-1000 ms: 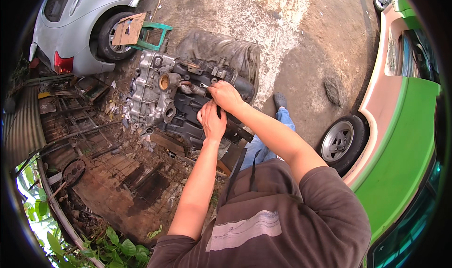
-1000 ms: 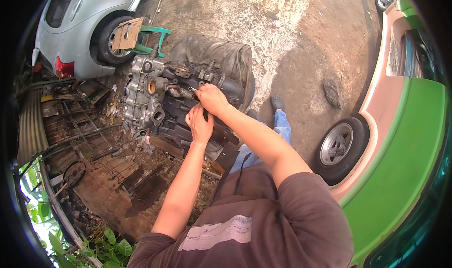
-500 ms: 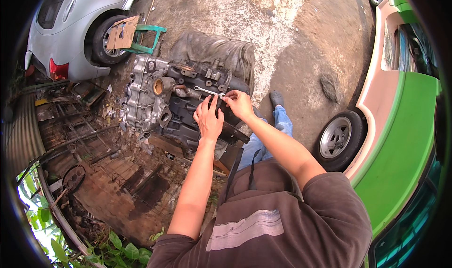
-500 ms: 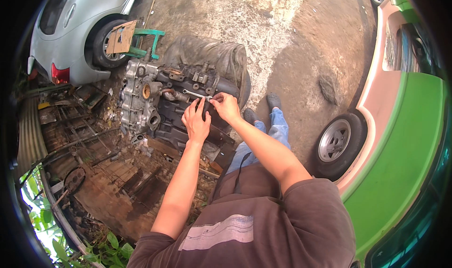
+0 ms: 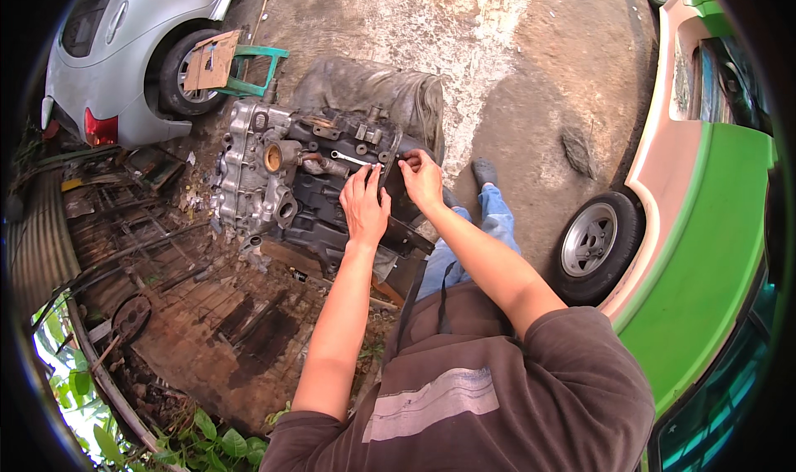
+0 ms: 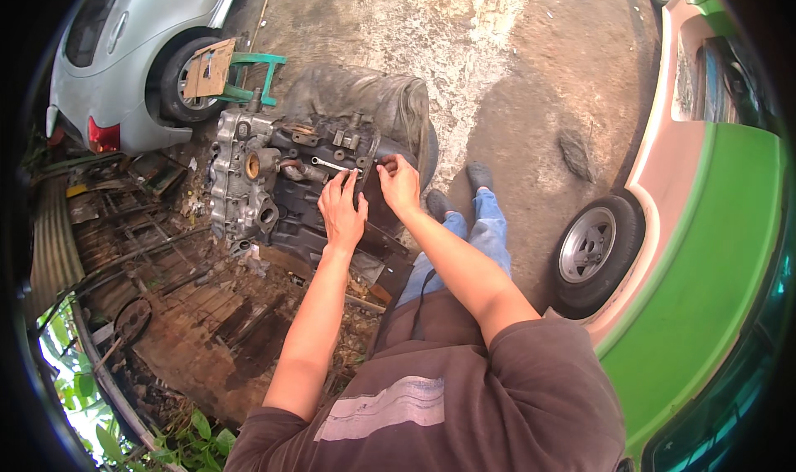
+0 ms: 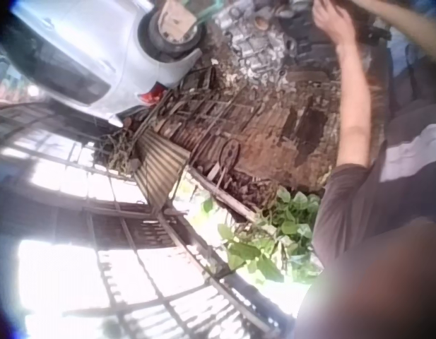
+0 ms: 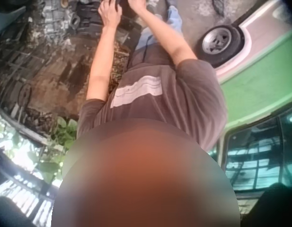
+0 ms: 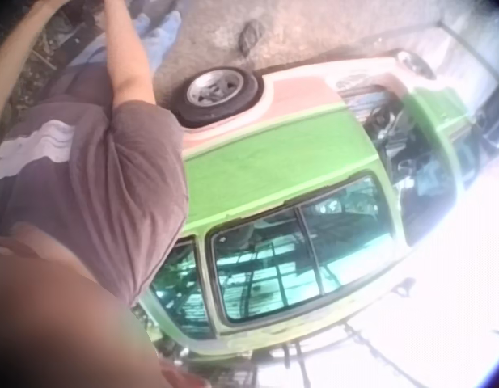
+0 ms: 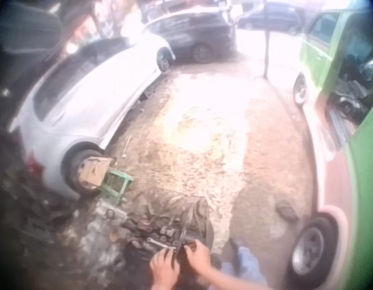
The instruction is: The person uses a wrench to tighten bolts on a car engine block resting on a cloth on the ground. They repeatedly adjust the wrench and reposition their hands to work on different bolt locations on the engine.
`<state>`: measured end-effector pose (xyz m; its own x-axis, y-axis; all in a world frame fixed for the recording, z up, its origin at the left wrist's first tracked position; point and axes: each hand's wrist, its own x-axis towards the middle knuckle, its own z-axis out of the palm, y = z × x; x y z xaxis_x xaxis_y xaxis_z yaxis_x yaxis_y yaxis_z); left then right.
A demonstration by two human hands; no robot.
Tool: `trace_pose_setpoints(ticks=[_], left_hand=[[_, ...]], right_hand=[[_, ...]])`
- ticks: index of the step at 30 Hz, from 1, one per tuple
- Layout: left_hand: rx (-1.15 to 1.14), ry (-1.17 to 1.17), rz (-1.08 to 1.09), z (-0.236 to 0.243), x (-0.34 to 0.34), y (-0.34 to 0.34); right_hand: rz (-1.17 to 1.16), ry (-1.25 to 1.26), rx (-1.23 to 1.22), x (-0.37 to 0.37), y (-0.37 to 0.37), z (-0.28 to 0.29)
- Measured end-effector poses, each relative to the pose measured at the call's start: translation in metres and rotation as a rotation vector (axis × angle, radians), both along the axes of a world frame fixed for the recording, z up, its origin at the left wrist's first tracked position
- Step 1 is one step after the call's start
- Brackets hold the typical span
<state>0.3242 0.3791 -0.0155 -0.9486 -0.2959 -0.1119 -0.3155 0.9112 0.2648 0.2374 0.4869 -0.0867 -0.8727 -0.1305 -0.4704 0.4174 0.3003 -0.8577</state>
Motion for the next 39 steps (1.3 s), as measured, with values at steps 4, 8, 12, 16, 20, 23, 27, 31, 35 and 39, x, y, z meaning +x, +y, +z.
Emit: trace_pose_setpoints(ticks=[4,8,12,16,20,23,27,31,35,39], left_hand=[[-0.067,0.054,-0.184,0.007,-0.020,-0.012],[-0.141,0.025,-0.292,0.009,-0.051,-0.027],[-0.190,-0.020,-0.387,0.008,-0.075,-0.042],[-0.104,-0.124,-0.383,0.006,-0.077,-0.047],[-0.102,-0.146,-0.391,0.003,-0.075,-0.051],[-0.091,-0.125,-0.402,0.003,-0.076,-0.053],[-0.100,-0.160,-0.412,0.007,-0.079,-0.052],[-0.100,-0.170,-0.418,0.011,-0.080,-0.051],[-0.115,-0.174,-0.418,0.010,-0.081,-0.051],[-0.115,-0.217,-0.406,0.011,-0.082,-0.050]], right_hand=[[-0.025,-0.056,-0.079,0.001,-0.005,-0.009],[-0.136,-0.232,-0.272,0.006,-0.011,-0.011],[-0.247,-0.231,-0.376,0.008,-0.021,-0.008],[-0.215,-0.224,-0.328,0.008,-0.024,-0.007],[-0.127,-0.175,-0.223,0.009,-0.024,-0.015],[-0.104,0.117,-0.112,0.009,-0.025,-0.018],[-0.048,0.105,-0.054,0.009,-0.021,-0.012],[-0.047,-0.068,-0.192,0.007,-0.012,-0.003],[-0.058,0.029,-0.153,0.006,-0.017,-0.005],[-0.089,0.081,-0.145,0.007,-0.024,-0.011]])
